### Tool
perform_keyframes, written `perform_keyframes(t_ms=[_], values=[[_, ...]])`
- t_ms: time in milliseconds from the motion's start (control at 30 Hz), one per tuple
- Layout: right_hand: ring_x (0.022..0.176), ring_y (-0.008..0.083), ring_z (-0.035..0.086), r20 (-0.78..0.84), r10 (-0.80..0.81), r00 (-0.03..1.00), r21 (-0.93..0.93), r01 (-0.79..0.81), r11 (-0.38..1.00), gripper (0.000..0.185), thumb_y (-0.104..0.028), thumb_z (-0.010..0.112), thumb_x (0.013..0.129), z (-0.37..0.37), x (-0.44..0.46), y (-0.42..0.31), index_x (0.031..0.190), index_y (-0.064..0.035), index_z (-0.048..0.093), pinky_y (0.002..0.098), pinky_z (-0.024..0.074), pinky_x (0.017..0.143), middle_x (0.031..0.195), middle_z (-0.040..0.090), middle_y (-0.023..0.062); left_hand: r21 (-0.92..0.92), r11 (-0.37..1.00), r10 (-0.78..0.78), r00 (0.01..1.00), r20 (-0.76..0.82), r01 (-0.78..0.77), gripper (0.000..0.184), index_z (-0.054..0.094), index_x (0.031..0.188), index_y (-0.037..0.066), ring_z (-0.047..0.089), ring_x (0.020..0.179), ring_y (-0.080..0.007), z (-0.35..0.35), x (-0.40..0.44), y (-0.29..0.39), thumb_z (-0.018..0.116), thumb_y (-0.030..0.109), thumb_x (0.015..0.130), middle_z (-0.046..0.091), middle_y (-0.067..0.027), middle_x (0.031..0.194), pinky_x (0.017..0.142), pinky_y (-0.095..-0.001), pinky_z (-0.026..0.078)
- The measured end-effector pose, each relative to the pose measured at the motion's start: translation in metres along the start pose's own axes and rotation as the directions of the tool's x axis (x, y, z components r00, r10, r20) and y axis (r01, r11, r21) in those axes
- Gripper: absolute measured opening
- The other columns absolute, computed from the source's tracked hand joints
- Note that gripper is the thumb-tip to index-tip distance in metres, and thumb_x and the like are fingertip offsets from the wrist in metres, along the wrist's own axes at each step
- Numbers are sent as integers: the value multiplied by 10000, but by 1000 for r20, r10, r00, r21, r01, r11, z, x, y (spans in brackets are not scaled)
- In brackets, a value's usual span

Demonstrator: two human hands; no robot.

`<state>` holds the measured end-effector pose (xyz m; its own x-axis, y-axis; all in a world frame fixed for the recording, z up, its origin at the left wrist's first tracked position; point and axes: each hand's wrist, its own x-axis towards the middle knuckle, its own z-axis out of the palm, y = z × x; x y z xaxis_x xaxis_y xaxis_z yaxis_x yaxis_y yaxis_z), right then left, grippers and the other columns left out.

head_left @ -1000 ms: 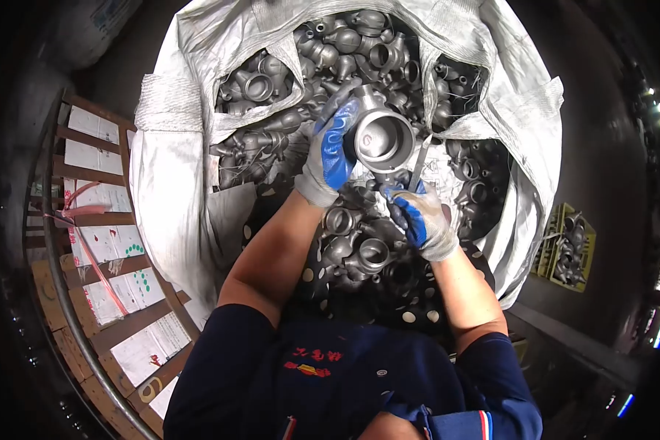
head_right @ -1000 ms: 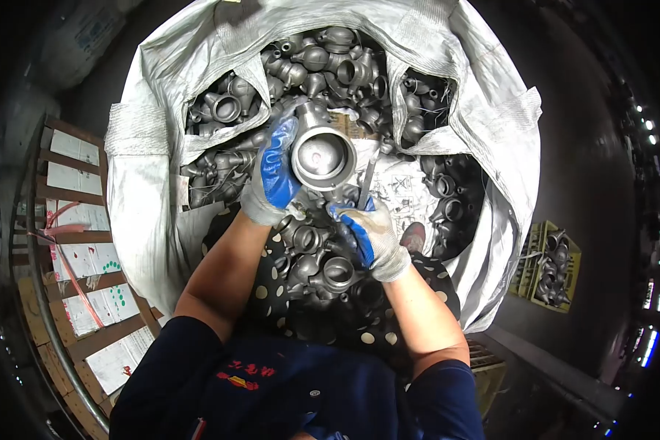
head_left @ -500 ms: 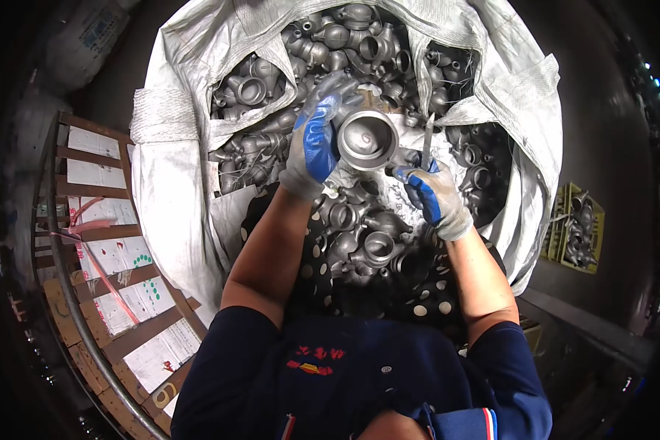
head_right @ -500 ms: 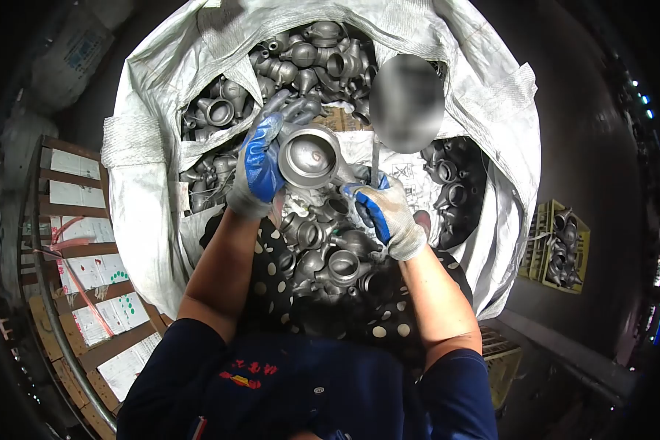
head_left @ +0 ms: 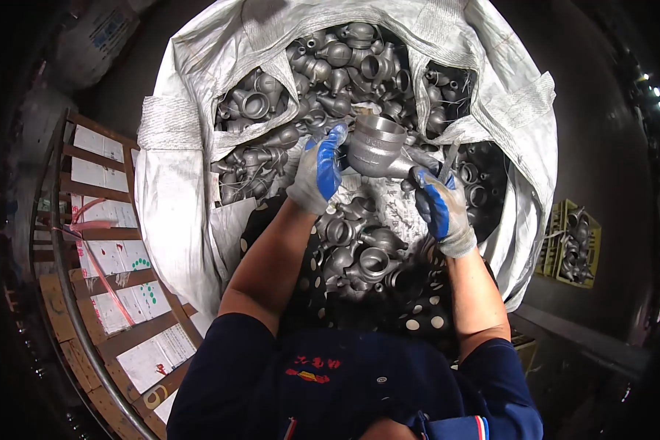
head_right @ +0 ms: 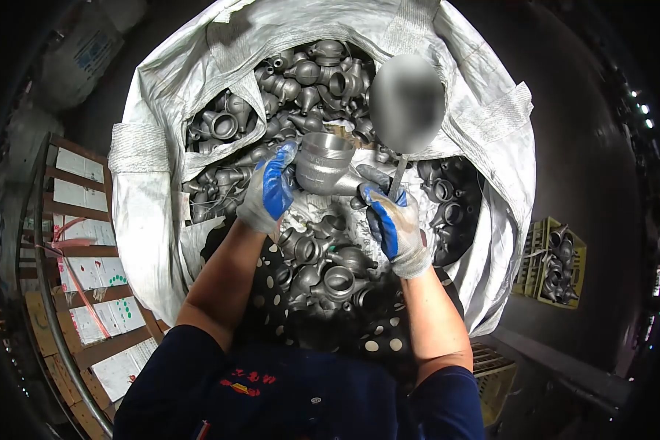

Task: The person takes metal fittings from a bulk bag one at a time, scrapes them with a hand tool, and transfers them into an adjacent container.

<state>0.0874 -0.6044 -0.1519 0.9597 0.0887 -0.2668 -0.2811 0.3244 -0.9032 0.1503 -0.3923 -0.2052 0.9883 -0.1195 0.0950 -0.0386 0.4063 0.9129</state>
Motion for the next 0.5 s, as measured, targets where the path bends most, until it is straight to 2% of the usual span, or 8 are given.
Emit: perform_keyframes(t_ms=[33,67,133,233,367,400,433,500], values=[[389,15,361,0,0,1000,0,0,1000,347,-170,563,887,-1,0,0,1195,-19,514,157,259,329,747,614,66,-114,990,-83,997,3,83,297,517,1172,-7,581,934,-153,5,-2,8,444,177,950,593,-84,1043,844,-288,477],[389,11,357,45,-43,998,14,42,999,362,-157,560,884,-3,-1,1,1215,-23,499,155,257,330,745,609,64,-114,990,-83,997,2,83,297,517,1172,-7,581,934,-153,9,-1,11,444,177,950,593,-84,1043,844,-288,477],[390,6,353,90,-84,992,31,81,996,379,-143,557,882,-2,-2,-1,1235,-26,485,152,256,331,743,604,63,-368,906,-225,974,5,211,295,507,1174,-1,592,921,-151,14,-1,16,436,181,954,599,-82,1020,839,-288,485],[411,-8,376,41,11,999,45,-12,999,393,-113,600,848,0,-3,-5,1225,-47,509,150,265,361,717,630,20,-232,958,-168,986,13,166,305,500,1180,3,597,918,-137,18,-4,22,441,198,953,607,-73,998,835,-280,489],[396,18,359,38,-25,999,84,22,996,342,-128,566,865,-4,-2,-1,1187,-22,520,160,271,359,736,630,48,-359,893,-291,957,1,272,326,504,1170,-5,600,904,-127,24,-3,27,454,229,948,614,-75,1002,824,-270,490],[389,29,352,42,-30,999,96,26,995,304,-144,552,875,-5,-2,-1,1150,-16,537,166,273,355,741,630,61,-156,981,-118,993,3,117,328,507,1165,-11,598,914,-142,25,-6,30,473,223,939,610,-84,1019,827,-279,487],[389,29,352,43,-31,999,97,27,995,304,-144,552,875,-5,-2,0,1150,-16,537,166,273,355,741,630,61,50,997,55,998,42,-57,330,510,1160,-17,596,924,-157,26,-8,32,493,218,929,606,-92,1037,831,-287,485],[382,48,343,-5,-19,1000,164,20,986,243,-189,510,900,-6,0,5,1067,-20,559,181,272,349,693,598,57,245,940,216,970,112,-238,333,513,1154,-24,594,934,-171,20,-4,24,513,213,920,602,-100,1055,834,-296,482]])
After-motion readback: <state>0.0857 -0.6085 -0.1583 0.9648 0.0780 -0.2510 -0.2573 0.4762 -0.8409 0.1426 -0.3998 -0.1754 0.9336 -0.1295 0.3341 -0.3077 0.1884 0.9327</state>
